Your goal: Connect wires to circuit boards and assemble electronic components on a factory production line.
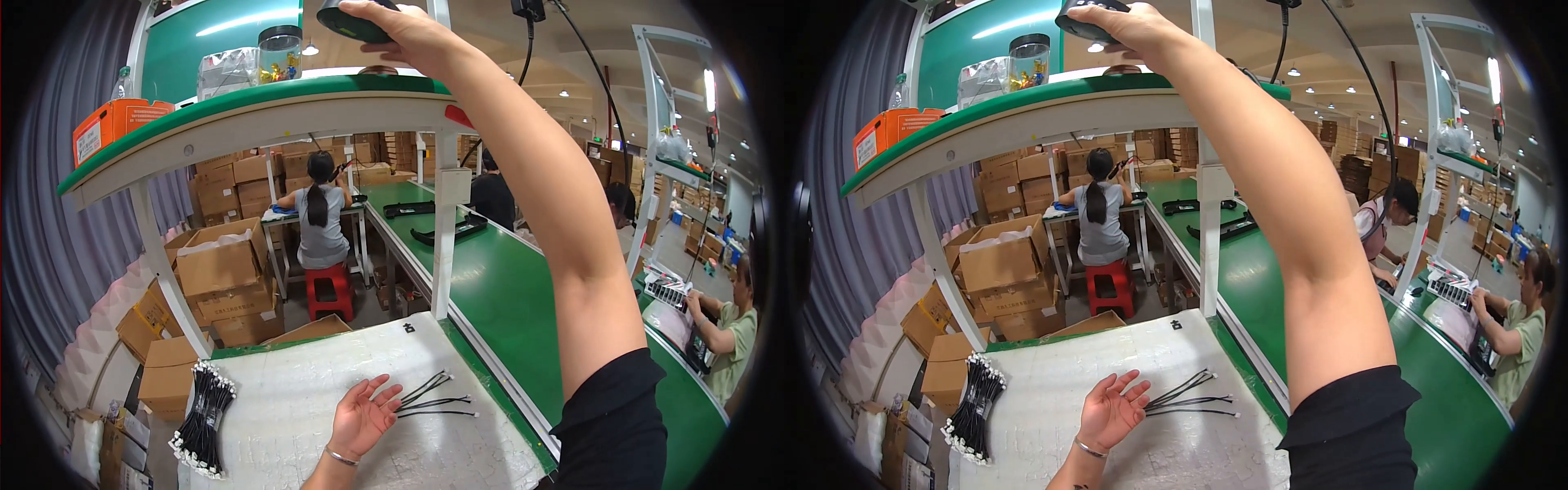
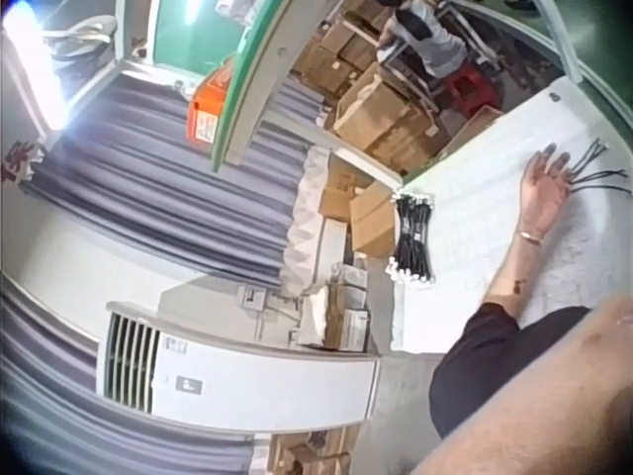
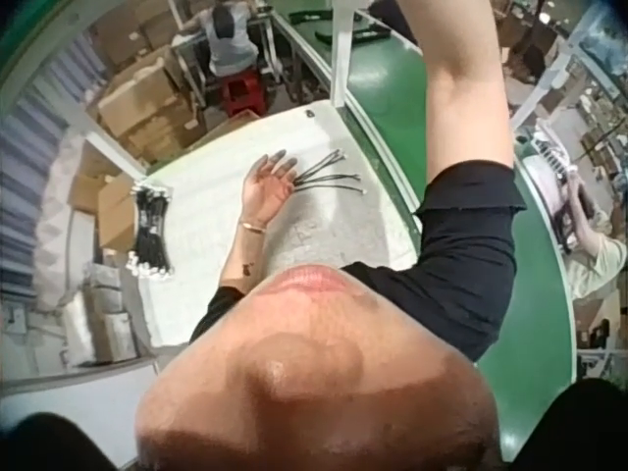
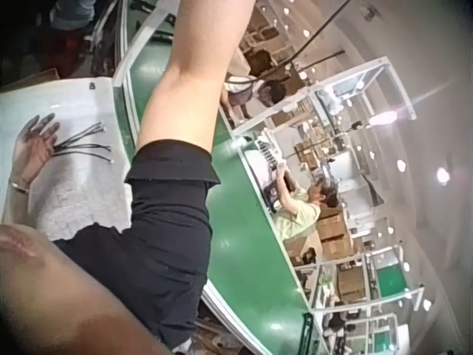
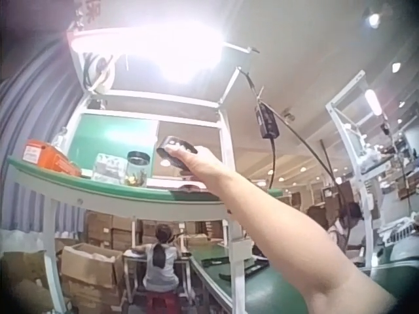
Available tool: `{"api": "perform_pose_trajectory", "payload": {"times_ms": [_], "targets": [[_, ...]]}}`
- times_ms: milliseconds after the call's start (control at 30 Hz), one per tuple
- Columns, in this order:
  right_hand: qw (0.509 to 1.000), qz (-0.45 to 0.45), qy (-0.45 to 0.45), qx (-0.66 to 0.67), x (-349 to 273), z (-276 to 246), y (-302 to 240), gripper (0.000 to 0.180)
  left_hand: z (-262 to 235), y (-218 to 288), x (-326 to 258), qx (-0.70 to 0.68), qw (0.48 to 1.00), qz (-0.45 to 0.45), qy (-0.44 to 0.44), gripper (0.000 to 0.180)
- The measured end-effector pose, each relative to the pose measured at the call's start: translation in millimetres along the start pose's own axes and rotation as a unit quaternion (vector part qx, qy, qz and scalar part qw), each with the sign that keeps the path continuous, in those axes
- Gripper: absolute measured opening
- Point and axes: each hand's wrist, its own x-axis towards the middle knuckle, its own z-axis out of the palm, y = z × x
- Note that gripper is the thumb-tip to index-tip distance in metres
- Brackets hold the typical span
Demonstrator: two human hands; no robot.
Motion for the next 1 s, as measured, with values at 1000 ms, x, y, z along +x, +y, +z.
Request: {"api": "perform_pose_trajectory", "payload": {"times_ms": [1000], "targets": [[0.924, 0.077, -0.151, -0.342, 7, -32, 9, 0.072, -2, 1, 7, 0.008, 1.000, 0.011, 0.007, 0.032]]}}
